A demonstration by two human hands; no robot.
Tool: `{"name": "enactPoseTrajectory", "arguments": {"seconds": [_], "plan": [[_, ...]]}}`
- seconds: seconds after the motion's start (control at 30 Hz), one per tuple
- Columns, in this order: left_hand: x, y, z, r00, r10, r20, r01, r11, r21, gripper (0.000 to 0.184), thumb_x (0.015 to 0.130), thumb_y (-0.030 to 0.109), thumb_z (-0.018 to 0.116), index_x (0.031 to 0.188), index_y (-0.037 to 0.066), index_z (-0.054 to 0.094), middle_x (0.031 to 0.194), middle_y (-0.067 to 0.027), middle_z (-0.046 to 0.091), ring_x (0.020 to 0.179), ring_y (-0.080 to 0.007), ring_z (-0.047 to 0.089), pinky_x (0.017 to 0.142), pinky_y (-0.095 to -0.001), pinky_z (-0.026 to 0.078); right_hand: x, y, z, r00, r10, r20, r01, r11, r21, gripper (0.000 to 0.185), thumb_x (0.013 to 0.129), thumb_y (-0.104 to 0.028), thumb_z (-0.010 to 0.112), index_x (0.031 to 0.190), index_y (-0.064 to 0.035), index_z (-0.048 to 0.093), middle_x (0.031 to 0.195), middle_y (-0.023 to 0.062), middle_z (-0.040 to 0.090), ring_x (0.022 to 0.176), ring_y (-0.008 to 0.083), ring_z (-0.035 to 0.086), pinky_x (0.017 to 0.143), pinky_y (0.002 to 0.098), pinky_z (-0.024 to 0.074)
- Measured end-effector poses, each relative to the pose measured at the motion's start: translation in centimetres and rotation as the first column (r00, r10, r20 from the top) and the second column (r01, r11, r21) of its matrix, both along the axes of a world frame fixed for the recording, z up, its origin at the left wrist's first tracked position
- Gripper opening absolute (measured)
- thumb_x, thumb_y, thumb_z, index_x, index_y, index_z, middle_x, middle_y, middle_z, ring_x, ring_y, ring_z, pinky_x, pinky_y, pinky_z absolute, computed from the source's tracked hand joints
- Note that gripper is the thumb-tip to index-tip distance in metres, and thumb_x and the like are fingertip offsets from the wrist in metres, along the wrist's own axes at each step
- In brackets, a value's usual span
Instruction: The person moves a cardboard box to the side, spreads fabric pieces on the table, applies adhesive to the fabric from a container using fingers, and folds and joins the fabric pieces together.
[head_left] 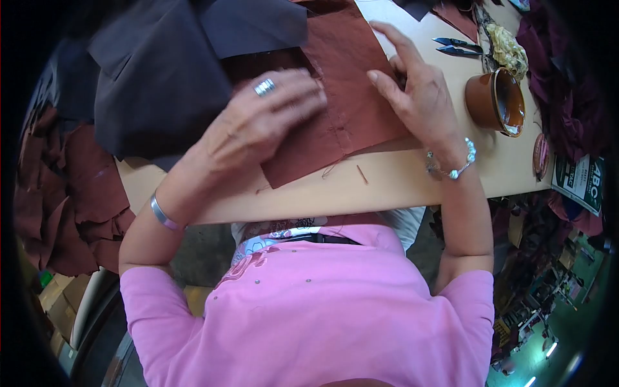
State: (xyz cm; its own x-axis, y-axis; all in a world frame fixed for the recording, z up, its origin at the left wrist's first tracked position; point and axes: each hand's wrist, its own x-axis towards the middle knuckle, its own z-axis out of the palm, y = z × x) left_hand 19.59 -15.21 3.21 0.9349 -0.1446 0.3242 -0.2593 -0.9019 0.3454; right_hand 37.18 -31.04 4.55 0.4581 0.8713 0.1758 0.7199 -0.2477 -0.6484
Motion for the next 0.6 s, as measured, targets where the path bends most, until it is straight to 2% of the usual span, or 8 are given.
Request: {"name": "enactPoseTrajectory", "arguments": {"seconds": [0.07,0.23,0.33,0.37,0.4,0.43,0.53,0.6], "plan": [[0.3,0.8,-0.5,0.985,0.175,0.003,-0.175,0.982,-0.077,0.041,0.077,-0.009,0.050,0.116,0.003,0.055,0.117,-0.0132,0.054,0.107,-0.0317,0.053,0.091,-0.0366,0.045,0.4,0.8,0.0,0.999,0.015,0.030,-0.016,1.000,0.015,0.054,0.082,-0.009,0.060,0.131,-0.0198,0.042,0.059,0.0054,0.041,0.051,0.0140,0.041,0.053,0.0269,0.0403],[0.2,0.9,-0.7,0.986,0.165,-0.012,-0.164,0.985,0.052,0.043,0.078,-0.009,0.048,0.118,0.004,0.054,0.121,-0.0127,0.051,0.111,-0.0299,0.051,0.096,-0.0371,0.041,0.5,2.8,-2.5,0.961,-0.017,0.275,-0.038,0.980,0.194,0.052,0.083,-0.007,0.058,0.131,-0.0219,0.043,0.059,0.0048,0.041,0.050,0.0159,0.040,0.052,0.0281,0.0407],[0.2,0.7,-0.4,0.987,0.151,-0.055,-0.145,0.984,0.107,0.048,0.077,-0.009,0.046,0.120,0.009,0.054,0.125,-0.0112,0.048,0.112,-0.0299,0.050,0.097,-0.0396,0.039,0.0,2.0,-1.6,0.994,-0.087,0.066,0.084,0.995,0.052,0.052,0.082,-0.004,0.058,0.130,-0.0230,0.045,0.061,0.0064,0.045,0.051,0.0176,0.045,0.053,0.0292,0.0424],[0.2,0.7,-0.1,0.987,0.141,-0.075,-0.132,0.984,0.116,0.050,0.076,-0.008,0.046,0.121,0.012,0.054,0.127,-0.0107,0.047,0.112,-0.0301,0.050,0.097,-0.0408,0.038,0.0,2.1,-1.9,0.994,-0.069,0.089,0.059,0.992,0.115,0.052,0.082,-0.003,0.057,0.129,-0.0230,0.045,0.061,0.0063,0.045,0.051,0.0172,0.045,0.053,0.0286,0.0428],[0.0,0.5,0.3,0.982,0.149,-0.115,-0.116,0.960,0.257,0.054,0.075,-0.006,0.047,0.122,0.018,0.054,0.130,-0.0087,0.045,0.115,-0.0300,0.047,0.097,-0.0447,0.036,0.1,2.3,-2.3,0.992,-0.054,0.115,0.033,0.984,0.177,0.052,0.082,-0.002,0.057,0.129,-0.0230,0.046,0.060,0.0062,0.046,0.050,0.0168,0.046,0.053,0.0280,0.0431],[-0.1,0.5,-0.3,0.990,0.103,-0.094,-0.080,0.971,0.226,0.056,0.075,-0.006,0.046,0.122,0.023,0.055,0.131,-0.0066,0.045,0.118,-0.0308,0.044,0.097,-0.0459,0.034,0.2,2.3,-2.5,0.989,-0.040,0.144,0.005,0.971,0.238,0.052,0.083,-0.001,0.056,0.128,-0.0231,0.046,0.059,0.0061,0.046,0.050,0.0164,0.047,0.052,0.0274,0.0435],[-0.3,0.4,-0.1,0.989,0.104,-0.105,-0.081,0.974,0.210,0.051,0.080,-0.004,0.043,0.125,0.019,0.052,0.132,-0.0058,0.044,0.121,-0.0277,0.042,0.099,-0.0444,0.032,0.1,1.9,-1.2,0.994,-0.108,0.032,0.109,0.994,-0.026,0.051,0.078,0.001,0.059,0.125,-0.0183,0.049,0.072,0.0069,0.056,0.064,0.0187,0.055,0.063,0.0296,0.0461],[-0.3,0.3,-0.5,0.982,0.150,-0.112,-0.137,0.984,0.118,0.049,0.082,-0.002,0.043,0.126,0.017,0.051,0.133,-0.0059,0.044,0.123,-0.0263,0.041,0.101,-0.0433,0.031,0.2,1.1,-1.1,0.919,-0.040,0.391,-0.034,0.983,0.180,0.048,0.074,-0.001,0.061,0.119,-0.0146,0.052,0.091,0.0077,0.058,0.077,0.0228,0.055,0.073,0.0327,0.0444]]}}
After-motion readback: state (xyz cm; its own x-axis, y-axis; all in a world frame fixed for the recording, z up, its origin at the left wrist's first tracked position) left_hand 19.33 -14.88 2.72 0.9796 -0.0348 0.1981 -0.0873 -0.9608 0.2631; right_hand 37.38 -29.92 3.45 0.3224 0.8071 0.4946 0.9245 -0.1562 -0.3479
